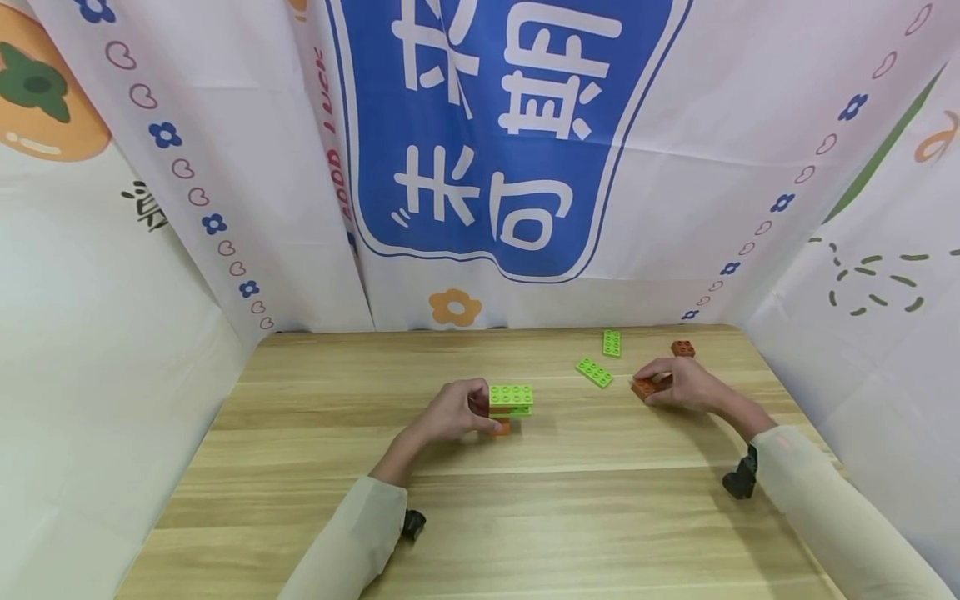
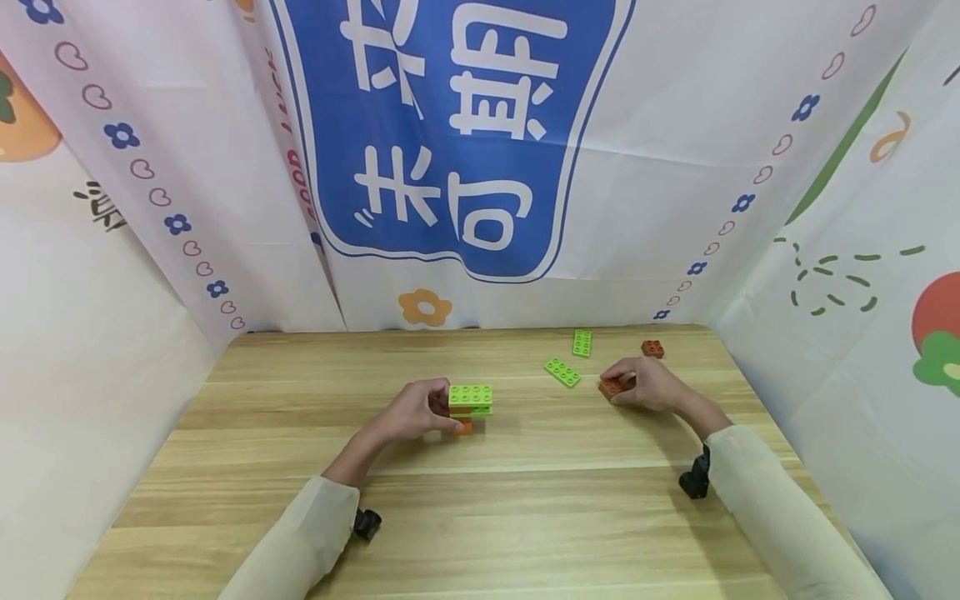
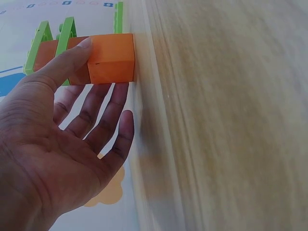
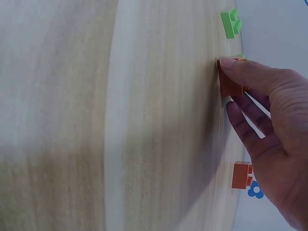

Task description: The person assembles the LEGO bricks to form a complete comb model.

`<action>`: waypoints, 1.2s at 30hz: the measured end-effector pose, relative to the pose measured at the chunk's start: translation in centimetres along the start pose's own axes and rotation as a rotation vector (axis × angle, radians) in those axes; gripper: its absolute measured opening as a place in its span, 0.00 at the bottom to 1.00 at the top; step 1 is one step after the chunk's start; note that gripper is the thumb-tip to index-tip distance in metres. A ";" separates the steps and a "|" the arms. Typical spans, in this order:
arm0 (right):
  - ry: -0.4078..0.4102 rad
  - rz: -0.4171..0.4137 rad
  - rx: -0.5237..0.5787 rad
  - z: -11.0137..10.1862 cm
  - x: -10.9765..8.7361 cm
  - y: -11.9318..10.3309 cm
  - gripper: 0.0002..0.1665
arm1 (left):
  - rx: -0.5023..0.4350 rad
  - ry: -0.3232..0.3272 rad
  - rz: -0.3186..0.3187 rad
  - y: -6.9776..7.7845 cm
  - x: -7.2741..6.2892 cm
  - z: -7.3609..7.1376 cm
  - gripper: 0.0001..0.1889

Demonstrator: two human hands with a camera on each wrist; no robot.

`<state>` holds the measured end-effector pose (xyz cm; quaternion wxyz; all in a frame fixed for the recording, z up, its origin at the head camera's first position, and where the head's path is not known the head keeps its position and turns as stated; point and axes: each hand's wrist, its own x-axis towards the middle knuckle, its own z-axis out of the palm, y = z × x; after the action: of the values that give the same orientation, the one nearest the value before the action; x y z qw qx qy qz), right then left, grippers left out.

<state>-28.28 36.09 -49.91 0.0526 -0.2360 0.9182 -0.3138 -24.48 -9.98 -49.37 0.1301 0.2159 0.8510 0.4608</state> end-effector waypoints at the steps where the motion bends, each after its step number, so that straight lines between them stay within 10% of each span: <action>1: 0.003 -0.003 -0.001 0.1 0.0 0.0 0.21 | 0.001 0.000 0.000 0.0 0.0 0.0 0.17; 36: 0.034 -0.127 -0.069 1.5 0.6 -4.7 0.21 | 0.001 0.008 -0.023 0.2 0.0 0.0 0.18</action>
<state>-26.59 31.70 -48.20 0.0090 -0.2902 0.9123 -0.2887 -24.39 -9.87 -49.24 0.1320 0.2042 0.8542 0.4597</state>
